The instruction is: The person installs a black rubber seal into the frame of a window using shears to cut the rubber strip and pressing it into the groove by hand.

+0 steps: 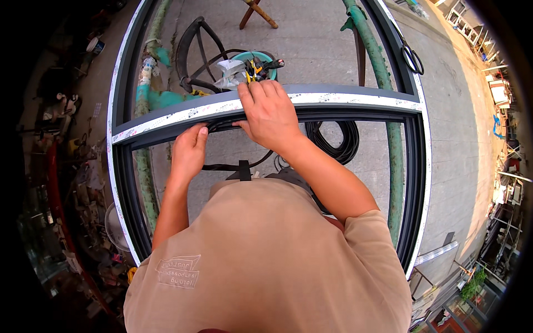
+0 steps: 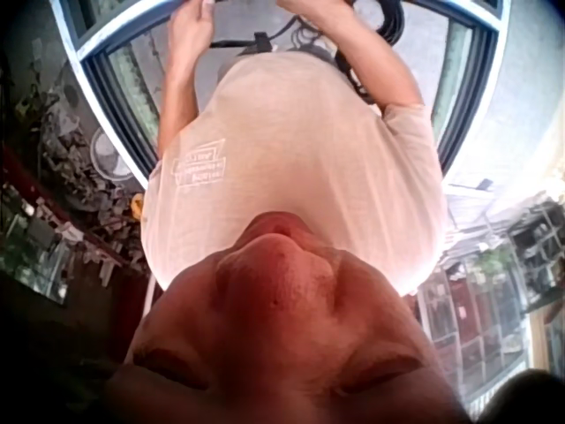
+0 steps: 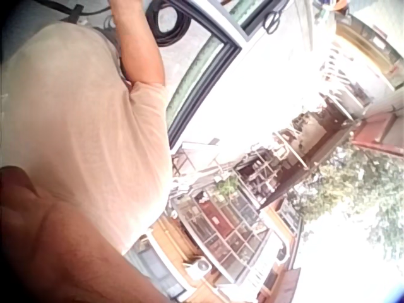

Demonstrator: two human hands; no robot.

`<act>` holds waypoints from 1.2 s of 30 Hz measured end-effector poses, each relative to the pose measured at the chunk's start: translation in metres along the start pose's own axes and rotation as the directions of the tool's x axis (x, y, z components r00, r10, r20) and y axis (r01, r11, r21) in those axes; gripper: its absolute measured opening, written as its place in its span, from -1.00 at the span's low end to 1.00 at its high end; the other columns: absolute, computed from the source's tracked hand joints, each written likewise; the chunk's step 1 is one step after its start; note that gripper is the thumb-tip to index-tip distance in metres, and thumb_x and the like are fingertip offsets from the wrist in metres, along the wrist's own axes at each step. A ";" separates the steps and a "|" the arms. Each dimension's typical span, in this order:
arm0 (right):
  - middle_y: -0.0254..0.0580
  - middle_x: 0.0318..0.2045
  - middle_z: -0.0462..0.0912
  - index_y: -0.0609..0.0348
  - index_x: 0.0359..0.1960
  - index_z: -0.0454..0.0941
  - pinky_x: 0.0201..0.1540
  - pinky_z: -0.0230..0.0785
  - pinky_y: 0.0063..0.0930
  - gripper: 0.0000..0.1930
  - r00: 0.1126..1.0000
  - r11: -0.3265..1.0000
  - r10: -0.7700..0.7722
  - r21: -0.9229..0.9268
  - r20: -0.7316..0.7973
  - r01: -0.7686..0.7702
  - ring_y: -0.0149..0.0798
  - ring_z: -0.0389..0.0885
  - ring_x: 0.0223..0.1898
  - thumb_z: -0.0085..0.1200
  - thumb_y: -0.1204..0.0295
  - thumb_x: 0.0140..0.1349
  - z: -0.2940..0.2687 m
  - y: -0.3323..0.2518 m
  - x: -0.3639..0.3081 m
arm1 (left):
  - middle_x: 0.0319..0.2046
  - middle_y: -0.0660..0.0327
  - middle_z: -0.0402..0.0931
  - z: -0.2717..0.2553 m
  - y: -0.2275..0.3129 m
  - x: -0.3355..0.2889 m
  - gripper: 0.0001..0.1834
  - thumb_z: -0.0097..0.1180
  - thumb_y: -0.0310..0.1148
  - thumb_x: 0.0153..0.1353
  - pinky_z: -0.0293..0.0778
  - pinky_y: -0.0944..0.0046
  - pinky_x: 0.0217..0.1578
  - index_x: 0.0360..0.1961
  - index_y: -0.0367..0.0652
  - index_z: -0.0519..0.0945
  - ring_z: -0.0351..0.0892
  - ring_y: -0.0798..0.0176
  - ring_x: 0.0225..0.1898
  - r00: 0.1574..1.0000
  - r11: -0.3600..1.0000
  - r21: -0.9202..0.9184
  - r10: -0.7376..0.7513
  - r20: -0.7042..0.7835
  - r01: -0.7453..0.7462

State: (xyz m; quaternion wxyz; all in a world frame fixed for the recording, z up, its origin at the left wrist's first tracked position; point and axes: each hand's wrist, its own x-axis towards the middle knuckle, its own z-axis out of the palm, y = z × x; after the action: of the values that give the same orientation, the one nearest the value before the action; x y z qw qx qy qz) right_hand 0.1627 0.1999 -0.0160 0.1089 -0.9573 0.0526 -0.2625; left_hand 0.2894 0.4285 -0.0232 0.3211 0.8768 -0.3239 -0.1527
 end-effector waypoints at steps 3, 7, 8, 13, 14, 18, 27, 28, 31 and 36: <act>0.04 0.11 0.70 0.29 0.38 0.57 0.34 0.48 0.06 -0.08 1.000 1.000 0.001 0.006 -0.006 -0.001 0.16 0.65 0.20 0.67 0.08 0.01 0.006 0.001 0.001 | 0.02 -0.26 0.79 0.003 0.002 -0.001 -0.62 0.13 -0.19 0.67 0.62 -0.18 0.13 0.15 -0.28 0.79 0.74 -0.43 0.11 0.998 1.000 -0.013 -0.001 -0.058 0.001; 0.04 0.12 0.70 0.30 0.38 0.57 0.35 0.47 0.04 -0.07 1.000 1.000 0.016 -0.014 0.006 -0.016 0.15 0.66 0.17 0.68 0.10 0.00 0.005 -0.004 0.001 | 0.02 -0.28 0.78 0.004 0.005 -0.001 -0.60 0.11 -0.18 0.68 0.62 -0.17 0.14 0.15 -0.31 0.78 0.75 -0.43 0.11 0.998 1.000 -0.005 -0.027 -0.063 0.027; 0.04 0.12 0.70 0.30 0.38 0.57 0.35 0.47 0.04 -0.07 1.000 1.000 0.012 -0.017 0.003 -0.012 0.15 0.66 0.17 0.68 0.10 0.00 0.004 -0.005 0.004 | 0.02 -0.29 0.78 0.003 0.006 -0.001 -0.58 0.10 -0.17 0.70 0.62 -0.15 0.13 0.16 -0.34 0.76 0.75 -0.43 0.11 0.998 0.999 0.024 -0.047 -0.049 0.048; 0.00 0.11 0.69 0.27 0.35 0.58 0.34 0.44 0.01 -0.08 0.999 1.000 0.026 0.011 0.045 -0.026 0.11 0.66 0.16 0.70 0.09 -0.03 0.015 -0.026 0.016 | 0.00 -0.29 0.78 0.003 0.004 -0.001 -0.60 0.10 -0.19 0.69 0.62 -0.16 0.11 0.14 -0.34 0.77 0.75 -0.44 0.09 0.998 1.000 0.006 -0.023 -0.061 0.023; -0.03 0.08 0.69 0.25 0.31 0.60 0.33 0.44 0.00 -0.11 1.000 1.000 0.013 0.014 -0.002 -0.013 0.08 0.67 0.15 0.70 0.09 -0.04 0.020 -0.023 0.015 | -0.02 -0.29 0.78 0.003 0.004 -0.001 -0.60 0.10 -0.19 0.69 0.63 -0.16 0.11 0.13 -0.34 0.77 0.75 -0.44 0.08 0.998 1.000 0.006 -0.021 -0.064 0.022; -0.05 0.07 0.69 0.24 0.30 0.60 0.33 0.44 -0.01 -0.12 0.999 1.000 0.004 0.006 -0.052 -0.004 0.06 0.68 0.13 0.70 0.10 -0.04 0.024 -0.022 0.013 | -0.02 -0.31 0.77 0.003 0.006 0.000 -0.60 0.10 -0.20 0.68 0.62 -0.17 0.09 0.12 -0.34 0.78 0.75 -0.45 0.09 0.998 0.999 -0.006 -0.034 -0.045 0.034; 0.00 0.20 0.68 0.26 0.48 0.51 0.47 0.40 0.01 -0.05 0.994 0.991 -0.089 -0.095 0.062 0.095 0.07 0.64 0.26 0.66 0.20 0.04 0.012 -0.005 0.006 | -0.27 -0.25 0.72 -0.002 0.009 0.005 -0.62 0.09 -0.18 0.70 0.59 -0.10 -0.08 0.05 -0.30 0.79 0.72 -0.35 -0.22 0.990 0.989 -0.044 -0.141 0.020 0.142; -0.02 0.24 0.68 0.15 0.56 0.48 0.58 0.35 0.04 -0.02 0.994 0.997 -0.045 -0.063 0.100 0.052 0.07 0.63 0.31 0.65 0.17 0.09 -0.002 -0.001 0.002 | -0.27 -0.25 0.72 -0.001 0.005 0.005 -0.62 0.09 -0.18 0.70 0.59 -0.10 -0.08 0.05 -0.30 0.79 0.72 -0.35 -0.22 0.992 0.992 -0.046 -0.118 0.034 0.120; -0.07 0.26 0.68 0.02 0.57 0.50 0.63 0.30 0.07 -0.04 0.994 0.998 0.005 -0.068 0.105 0.002 0.05 0.62 0.35 0.65 0.10 0.12 -0.033 0.042 -0.026 | -0.30 -0.17 0.71 0.003 -0.003 0.005 -0.61 0.07 -0.18 0.72 0.58 -0.01 -0.07 0.11 -0.28 0.79 0.69 -0.17 -0.26 0.997 0.993 -0.086 -0.077 0.023 0.079; -0.06 0.21 0.69 0.02 0.48 0.60 0.62 0.31 0.18 -0.07 0.994 0.982 0.107 -0.155 0.005 -0.105 0.05 0.64 0.32 0.66 -0.04 0.07 -0.058 0.082 -0.060 | -0.25 -0.11 0.75 0.005 -0.019 0.008 -0.58 0.05 -0.19 0.74 0.57 0.05 -0.02 0.12 -0.33 0.79 0.68 0.02 -0.23 0.986 0.985 -0.067 -0.154 0.059 0.158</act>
State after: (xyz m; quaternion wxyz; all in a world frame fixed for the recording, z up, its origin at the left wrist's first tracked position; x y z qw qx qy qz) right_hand 0.0785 0.1189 -0.0165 0.0486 -0.9605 0.1230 -0.2450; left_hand 0.3017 0.4313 -0.0401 0.3304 0.8830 -0.2569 -0.2123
